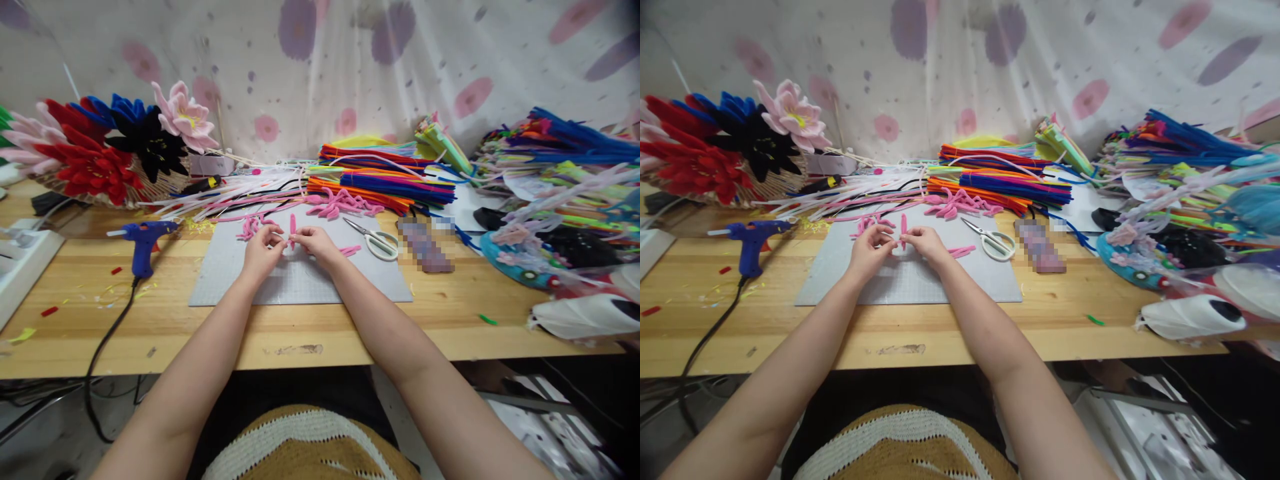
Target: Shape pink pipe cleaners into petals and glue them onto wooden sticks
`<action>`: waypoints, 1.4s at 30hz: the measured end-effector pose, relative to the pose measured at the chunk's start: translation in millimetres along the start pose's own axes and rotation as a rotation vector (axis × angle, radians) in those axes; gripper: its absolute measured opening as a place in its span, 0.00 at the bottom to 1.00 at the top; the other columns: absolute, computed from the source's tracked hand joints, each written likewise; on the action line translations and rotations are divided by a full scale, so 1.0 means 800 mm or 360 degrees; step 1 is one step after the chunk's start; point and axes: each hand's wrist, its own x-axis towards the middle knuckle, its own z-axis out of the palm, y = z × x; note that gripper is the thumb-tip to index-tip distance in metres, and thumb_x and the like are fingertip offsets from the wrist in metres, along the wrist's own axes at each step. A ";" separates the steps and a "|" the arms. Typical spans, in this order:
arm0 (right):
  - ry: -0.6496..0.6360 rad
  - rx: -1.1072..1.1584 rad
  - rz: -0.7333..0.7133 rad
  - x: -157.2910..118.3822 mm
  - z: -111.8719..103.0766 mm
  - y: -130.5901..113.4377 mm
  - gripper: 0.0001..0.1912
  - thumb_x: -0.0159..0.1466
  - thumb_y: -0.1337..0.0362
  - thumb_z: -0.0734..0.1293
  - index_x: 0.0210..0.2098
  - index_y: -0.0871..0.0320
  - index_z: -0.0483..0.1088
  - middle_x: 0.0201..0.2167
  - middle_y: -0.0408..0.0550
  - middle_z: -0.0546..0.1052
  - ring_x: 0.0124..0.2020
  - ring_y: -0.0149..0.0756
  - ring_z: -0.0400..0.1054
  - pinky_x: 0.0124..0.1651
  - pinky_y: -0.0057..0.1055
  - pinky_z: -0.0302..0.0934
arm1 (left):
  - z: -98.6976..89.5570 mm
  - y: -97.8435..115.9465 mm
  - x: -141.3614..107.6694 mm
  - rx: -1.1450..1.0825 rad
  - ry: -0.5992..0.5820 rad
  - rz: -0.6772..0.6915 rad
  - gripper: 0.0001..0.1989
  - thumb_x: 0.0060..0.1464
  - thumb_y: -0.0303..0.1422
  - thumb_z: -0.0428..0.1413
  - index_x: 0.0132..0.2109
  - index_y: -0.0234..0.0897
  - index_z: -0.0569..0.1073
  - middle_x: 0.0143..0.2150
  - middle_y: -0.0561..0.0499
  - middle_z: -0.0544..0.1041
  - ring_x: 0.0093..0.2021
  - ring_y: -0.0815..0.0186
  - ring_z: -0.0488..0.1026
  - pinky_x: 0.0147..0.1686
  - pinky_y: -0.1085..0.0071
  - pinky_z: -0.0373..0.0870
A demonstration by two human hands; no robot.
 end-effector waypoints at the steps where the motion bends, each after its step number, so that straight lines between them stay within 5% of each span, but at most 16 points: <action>1: -0.0021 0.0018 0.0010 -0.001 0.001 -0.001 0.15 0.42 0.56 0.71 0.18 0.61 0.64 0.10 0.33 0.56 0.13 0.20 0.44 0.18 0.25 0.36 | 0.001 0.002 0.000 -0.0077 0.0044 -0.0026 0.12 0.36 0.25 0.59 0.33 0.36 0.69 0.20 0.57 0.70 0.20 0.73 0.66 0.22 0.77 0.64; 11: -0.0019 0.0500 0.0199 0.001 0.015 -0.001 0.18 0.37 0.60 0.74 0.17 0.60 0.61 0.09 0.32 0.56 0.12 0.18 0.44 0.17 0.23 0.32 | 0.006 0.004 0.005 -0.0644 0.0342 -0.0463 0.18 0.36 0.22 0.59 0.34 0.37 0.60 0.23 0.57 0.72 0.21 0.75 0.68 0.24 0.78 0.67; 18: 0.0093 0.0537 0.0174 -0.002 0.012 -0.005 0.15 0.39 0.61 0.73 0.17 0.61 0.64 0.09 0.34 0.58 0.13 0.19 0.45 0.17 0.23 0.34 | 0.015 0.007 -0.003 -0.0691 -0.0080 -0.0823 0.10 0.47 0.34 0.59 0.31 0.30 0.69 0.27 0.48 0.74 0.28 0.71 0.73 0.30 0.73 0.72; 27: 0.0009 0.0430 0.0088 -0.001 0.017 -0.002 0.15 0.40 0.58 0.72 0.19 0.61 0.65 0.15 0.37 0.65 0.15 0.19 0.46 0.19 0.24 0.36 | 0.015 0.003 0.000 -0.0801 0.0148 -0.0826 0.02 0.46 0.25 0.58 0.28 0.30 0.73 0.24 0.51 0.73 0.22 0.78 0.67 0.21 0.83 0.64; 32: -0.0063 0.0448 0.0061 0.000 0.018 0.000 0.18 0.39 0.57 0.73 0.19 0.60 0.62 0.14 0.35 0.62 0.15 0.19 0.48 0.19 0.23 0.38 | 0.021 0.005 -0.006 -0.0563 0.0342 -0.0573 0.05 0.41 0.27 0.60 0.25 0.31 0.71 0.21 0.53 0.71 0.23 0.76 0.68 0.16 0.82 0.55; 42: 0.0054 0.0418 0.0052 0.003 0.011 0.000 0.20 0.40 0.57 0.73 0.17 0.59 0.57 0.14 0.34 0.60 0.15 0.19 0.46 0.18 0.23 0.37 | 0.018 0.006 -0.006 -0.0276 0.0209 -0.0520 0.10 0.42 0.36 0.59 0.29 0.32 0.70 0.28 0.50 0.74 0.25 0.70 0.71 0.19 0.77 0.62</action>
